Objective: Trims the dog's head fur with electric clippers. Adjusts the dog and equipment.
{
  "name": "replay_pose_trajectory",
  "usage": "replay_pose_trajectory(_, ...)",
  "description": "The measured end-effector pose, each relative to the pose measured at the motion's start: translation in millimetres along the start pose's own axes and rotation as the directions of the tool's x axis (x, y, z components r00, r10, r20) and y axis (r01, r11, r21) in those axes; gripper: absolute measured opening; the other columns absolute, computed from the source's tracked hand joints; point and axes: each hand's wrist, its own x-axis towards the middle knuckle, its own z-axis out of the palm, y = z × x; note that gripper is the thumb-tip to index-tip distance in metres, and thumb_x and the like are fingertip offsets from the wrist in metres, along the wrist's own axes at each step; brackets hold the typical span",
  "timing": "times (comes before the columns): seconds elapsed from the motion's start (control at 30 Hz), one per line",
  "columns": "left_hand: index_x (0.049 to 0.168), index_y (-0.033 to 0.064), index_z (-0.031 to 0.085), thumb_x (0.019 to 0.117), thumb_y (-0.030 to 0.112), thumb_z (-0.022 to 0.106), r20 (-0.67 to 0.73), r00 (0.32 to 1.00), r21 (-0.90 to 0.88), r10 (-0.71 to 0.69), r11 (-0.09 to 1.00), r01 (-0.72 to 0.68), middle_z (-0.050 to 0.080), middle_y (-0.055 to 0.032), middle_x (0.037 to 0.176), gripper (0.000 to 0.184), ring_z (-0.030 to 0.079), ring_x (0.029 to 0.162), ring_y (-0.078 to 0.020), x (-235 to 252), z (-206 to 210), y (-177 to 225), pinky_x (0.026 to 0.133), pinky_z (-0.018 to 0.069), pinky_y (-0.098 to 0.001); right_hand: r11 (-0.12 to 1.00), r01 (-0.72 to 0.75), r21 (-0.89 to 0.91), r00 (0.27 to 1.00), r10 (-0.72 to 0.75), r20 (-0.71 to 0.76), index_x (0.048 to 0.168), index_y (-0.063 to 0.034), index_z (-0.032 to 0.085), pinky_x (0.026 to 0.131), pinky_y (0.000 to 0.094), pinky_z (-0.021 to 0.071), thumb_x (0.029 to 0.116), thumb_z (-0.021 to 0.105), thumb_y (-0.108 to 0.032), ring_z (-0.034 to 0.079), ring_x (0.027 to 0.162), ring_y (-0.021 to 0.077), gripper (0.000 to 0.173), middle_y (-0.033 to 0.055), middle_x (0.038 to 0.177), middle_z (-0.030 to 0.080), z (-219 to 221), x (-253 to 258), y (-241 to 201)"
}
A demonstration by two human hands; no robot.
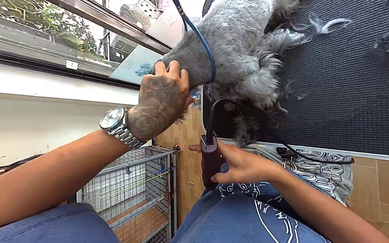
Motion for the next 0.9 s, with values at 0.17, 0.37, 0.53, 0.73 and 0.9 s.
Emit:
replay_pose_trajectory(0.17,0.102,-0.0098,0.060,0.0880,0.010,0.070,0.127,0.992,-0.039,0.026,0.999,-0.021,0.059,-0.0294,0.106,0.026,0.062,0.100,-0.0507,-4.4,-19.6,-16.5,0.067,0.0509,-0.0605,0.999,-0.013,0.037,0.999,0.015,-0.041,0.150,-0.0100,0.044,0.093,0.0302,0.0591,0.0832,0.075,-0.009,0.067,0.113,0.0108,0.074,0.0049,0.143,0.059,-4.4,-2.4,-1.1)
replay_pose_trajectory(0.37,0.077,0.0082,0.065,0.0931,0.006,0.066,0.205,0.947,-0.229,0.248,0.953,-0.200,0.062,-0.0090,0.073,0.016,0.063,0.072,-0.0299,6.2,-52.5,-59.1,0.063,0.0477,-0.0522,0.987,-0.024,0.160,0.938,0.077,-0.337,0.140,-0.0111,0.045,0.086,0.0315,0.0625,0.0839,0.076,-0.009,0.072,0.104,0.0141,0.064,0.0017,0.122,0.072,-6.4,-3.1,-6.1)
replay_pose_trajectory(0.53,0.073,0.0171,0.072,0.0958,0.013,0.068,0.342,0.882,-0.487,0.324,0.864,-0.128,0.063,0.0024,0.062,0.023,0.058,0.054,-0.0122,24.0,-57.3,-79.4,0.053,0.0455,-0.0384,0.951,0.197,0.237,0.843,-0.040,-0.536,0.146,-0.0113,0.033,0.091,0.0372,0.0621,0.0798,0.072,0.009,0.071,0.110,0.0240,0.079,0.0103,0.125,0.069,-18.9,-13.2,-22.5)
replay_pose_trajectory(0.73,0.091,0.0124,0.074,0.1010,0.016,0.062,0.356,0.868,-0.641,0.348,0.766,-0.044,0.068,0.0000,0.073,0.015,0.065,0.063,-0.0103,20.7,-48.9,-84.2,0.059,0.0548,-0.0302,0.878,0.419,-0.231,0.500,-0.435,-0.749,0.135,-0.0082,0.035,0.093,0.0339,0.0627,0.0852,0.077,0.005,0.069,0.115,0.0202,0.066,0.0055,0.125,0.067,-34.1,-0.6,-60.0)
replay_pose_trajectory(0.9,0.087,0.0132,0.072,0.1005,0.014,0.062,0.282,0.905,-0.673,0.320,0.738,-0.052,0.067,0.0024,0.069,0.017,0.061,0.060,-0.0061,8.0,-56.2,-88.6,0.055,0.0507,-0.0250,0.648,0.608,-0.459,0.254,-0.707,-0.660,0.128,-0.0031,0.035,0.093,0.0410,0.0630,0.0816,0.079,0.005,0.068,0.117,0.0261,0.064,0.0107,0.121,0.067,-41.3,34.9,-80.3)
